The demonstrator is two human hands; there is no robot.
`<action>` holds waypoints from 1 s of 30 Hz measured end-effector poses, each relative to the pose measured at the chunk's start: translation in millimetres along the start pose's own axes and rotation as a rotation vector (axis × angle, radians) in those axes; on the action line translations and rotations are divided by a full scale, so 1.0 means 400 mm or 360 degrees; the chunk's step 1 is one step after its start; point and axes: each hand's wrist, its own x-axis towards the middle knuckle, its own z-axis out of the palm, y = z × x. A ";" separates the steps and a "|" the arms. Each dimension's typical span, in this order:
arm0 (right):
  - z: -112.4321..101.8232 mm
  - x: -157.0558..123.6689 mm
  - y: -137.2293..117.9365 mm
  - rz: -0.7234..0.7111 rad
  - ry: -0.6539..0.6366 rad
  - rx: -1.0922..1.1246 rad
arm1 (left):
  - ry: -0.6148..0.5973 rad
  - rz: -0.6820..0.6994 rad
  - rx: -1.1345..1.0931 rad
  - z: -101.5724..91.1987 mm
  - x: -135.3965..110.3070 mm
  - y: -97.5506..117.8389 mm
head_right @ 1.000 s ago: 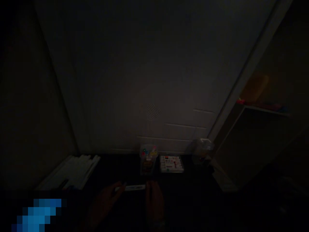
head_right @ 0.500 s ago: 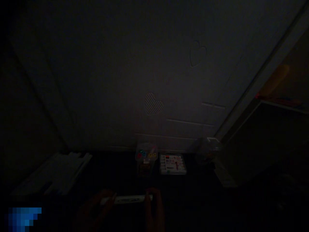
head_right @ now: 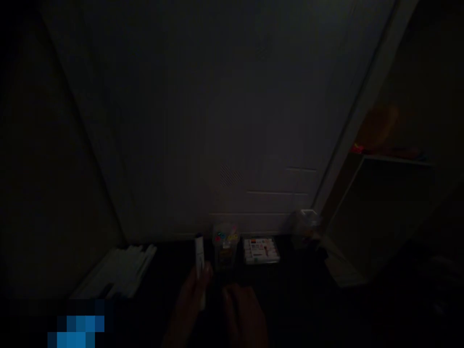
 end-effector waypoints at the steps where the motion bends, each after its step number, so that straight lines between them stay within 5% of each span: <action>1: -0.015 0.005 -0.005 -0.0030 0.0065 -0.0013 | -0.0025 0.0023 0.0003 -0.003 -0.003 0.007; 9: -0.093 0.123 -0.150 -0.0240 0.0018 0.0186 | -0.0394 0.0202 -0.0019 0.003 -0.068 0.044; 14: -0.104 0.135 -0.125 -0.0181 -0.0027 0.0344 | -0.0469 0.0438 0.0110 -0.046 -0.068 0.025; 18: -0.139 0.175 -0.065 0.0038 0.0328 0.0677 | -0.0207 0.0467 0.0280 -0.105 -0.021 -0.076; 23: -0.161 0.289 -0.083 -0.0160 0.0614 0.0752 | 0.0012 0.0475 0.0733 -0.117 0.029 -0.221; 30: -0.098 0.378 -0.099 -0.0402 0.0457 0.0128 | 0.0072 0.0660 0.1295 -0.092 -0.002 -0.227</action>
